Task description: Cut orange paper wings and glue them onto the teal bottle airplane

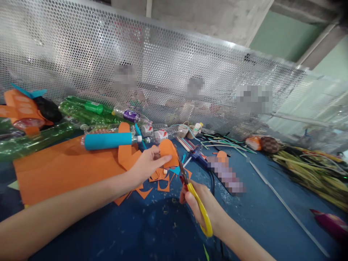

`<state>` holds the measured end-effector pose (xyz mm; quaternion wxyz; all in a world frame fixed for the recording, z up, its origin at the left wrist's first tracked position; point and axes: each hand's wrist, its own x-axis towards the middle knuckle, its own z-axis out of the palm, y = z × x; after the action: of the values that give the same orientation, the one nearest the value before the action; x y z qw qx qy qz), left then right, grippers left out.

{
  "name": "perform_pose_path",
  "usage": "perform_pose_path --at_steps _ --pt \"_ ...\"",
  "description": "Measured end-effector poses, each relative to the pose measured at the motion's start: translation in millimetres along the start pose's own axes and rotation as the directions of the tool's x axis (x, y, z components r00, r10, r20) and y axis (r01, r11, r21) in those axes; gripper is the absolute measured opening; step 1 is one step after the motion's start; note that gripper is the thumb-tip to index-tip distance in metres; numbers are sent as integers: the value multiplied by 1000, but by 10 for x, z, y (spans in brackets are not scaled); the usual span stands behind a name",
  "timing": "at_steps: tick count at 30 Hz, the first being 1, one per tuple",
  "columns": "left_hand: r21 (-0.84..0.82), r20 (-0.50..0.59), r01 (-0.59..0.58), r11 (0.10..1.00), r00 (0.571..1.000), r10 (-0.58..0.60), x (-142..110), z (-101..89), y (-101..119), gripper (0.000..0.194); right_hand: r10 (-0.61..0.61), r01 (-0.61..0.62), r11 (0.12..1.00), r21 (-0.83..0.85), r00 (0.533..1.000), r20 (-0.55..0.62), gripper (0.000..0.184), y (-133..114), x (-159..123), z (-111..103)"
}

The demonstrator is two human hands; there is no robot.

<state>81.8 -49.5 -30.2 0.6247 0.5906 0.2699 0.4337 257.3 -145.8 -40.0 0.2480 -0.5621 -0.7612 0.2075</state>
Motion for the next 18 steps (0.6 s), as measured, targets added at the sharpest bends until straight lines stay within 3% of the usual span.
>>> perform_pose_path --at_steps 11,18 --pt "-37 13 37 999 999 -36 -60 65 0 20 -51 52 998 34 998 -37 55 17 -24 7" --pt "-25 5 34 999 999 -34 -69 71 10 21 -25 30 998 59 997 -73 46 111 -2 70"
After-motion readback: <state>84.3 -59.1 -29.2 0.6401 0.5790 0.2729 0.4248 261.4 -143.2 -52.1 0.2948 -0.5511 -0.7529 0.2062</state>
